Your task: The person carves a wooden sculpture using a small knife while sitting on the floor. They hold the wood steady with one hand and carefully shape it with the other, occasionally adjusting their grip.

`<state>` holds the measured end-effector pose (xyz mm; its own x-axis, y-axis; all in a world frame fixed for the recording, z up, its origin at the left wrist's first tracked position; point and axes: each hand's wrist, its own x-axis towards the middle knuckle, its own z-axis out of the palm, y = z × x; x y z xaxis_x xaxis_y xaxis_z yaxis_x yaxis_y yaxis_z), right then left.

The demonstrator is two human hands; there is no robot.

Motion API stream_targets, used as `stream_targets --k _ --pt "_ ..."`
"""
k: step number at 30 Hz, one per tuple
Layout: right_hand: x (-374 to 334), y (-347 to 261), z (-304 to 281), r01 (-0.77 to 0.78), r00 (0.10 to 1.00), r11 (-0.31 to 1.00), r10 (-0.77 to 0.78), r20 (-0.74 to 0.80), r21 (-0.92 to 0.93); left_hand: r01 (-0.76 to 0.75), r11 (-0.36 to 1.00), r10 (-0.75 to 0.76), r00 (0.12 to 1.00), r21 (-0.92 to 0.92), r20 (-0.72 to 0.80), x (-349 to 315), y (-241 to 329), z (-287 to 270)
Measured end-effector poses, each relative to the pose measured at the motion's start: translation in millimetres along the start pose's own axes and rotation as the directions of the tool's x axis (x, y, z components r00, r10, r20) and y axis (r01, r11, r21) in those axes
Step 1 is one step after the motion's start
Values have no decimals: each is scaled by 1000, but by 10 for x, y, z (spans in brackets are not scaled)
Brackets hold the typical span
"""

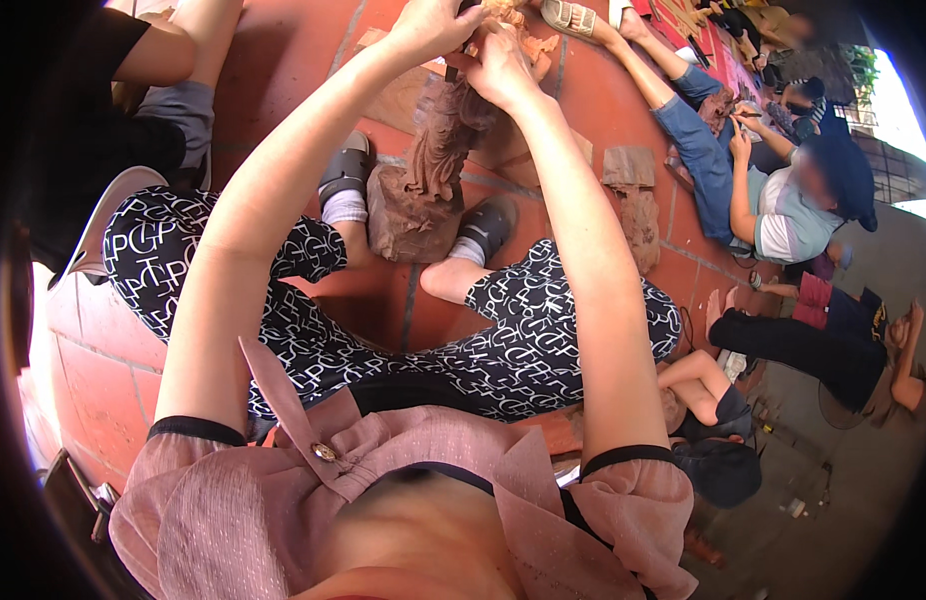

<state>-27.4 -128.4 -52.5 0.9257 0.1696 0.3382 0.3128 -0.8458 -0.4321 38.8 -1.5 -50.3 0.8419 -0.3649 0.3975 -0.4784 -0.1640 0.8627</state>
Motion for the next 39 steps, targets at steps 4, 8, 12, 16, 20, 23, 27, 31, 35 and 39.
stream_targets --k 4,8,12,16,20,23,27,31,35,39 --pt "61 -107 -63 -53 994 992 64 93 -114 52 977 -56 998 -205 -13 13 71 -12" --pt "85 -181 -85 -219 969 975 223 105 -45 1 998 -5 998 -70 -68 71 -1 47" --pt "-19 -183 -126 -135 974 990 140 176 -40 -32 984 53 991 173 -121 -90 -26 62" --pt "36 -88 -49 -11 995 994 21 95 -107 -32 993 12 984 -110 -176 -10 -97 106" --pt "107 -200 -15 -210 974 952 223 34 -225 -16 999 20 989 30 -147 91 -77 76" --pt "38 -97 -91 -195 977 980 190 96 40 22 994 -8 991 106 -130 14 65 39" --pt "14 -190 -68 -80 995 995 84 58 -67 -60 990 92 963 130 -255 -34 -163 151" --pt "78 -195 -41 -230 969 968 237 66 -97 -55 984 90 974 168 -207 64 -108 103" --pt "-20 -139 -101 -98 986 994 102 134 -38 -28 999 33 985 33 -170 -73 -10 50" --pt "44 -132 5 -93 995 987 98 28 -130 -20 999 28 983 45 -180 16 -85 49"
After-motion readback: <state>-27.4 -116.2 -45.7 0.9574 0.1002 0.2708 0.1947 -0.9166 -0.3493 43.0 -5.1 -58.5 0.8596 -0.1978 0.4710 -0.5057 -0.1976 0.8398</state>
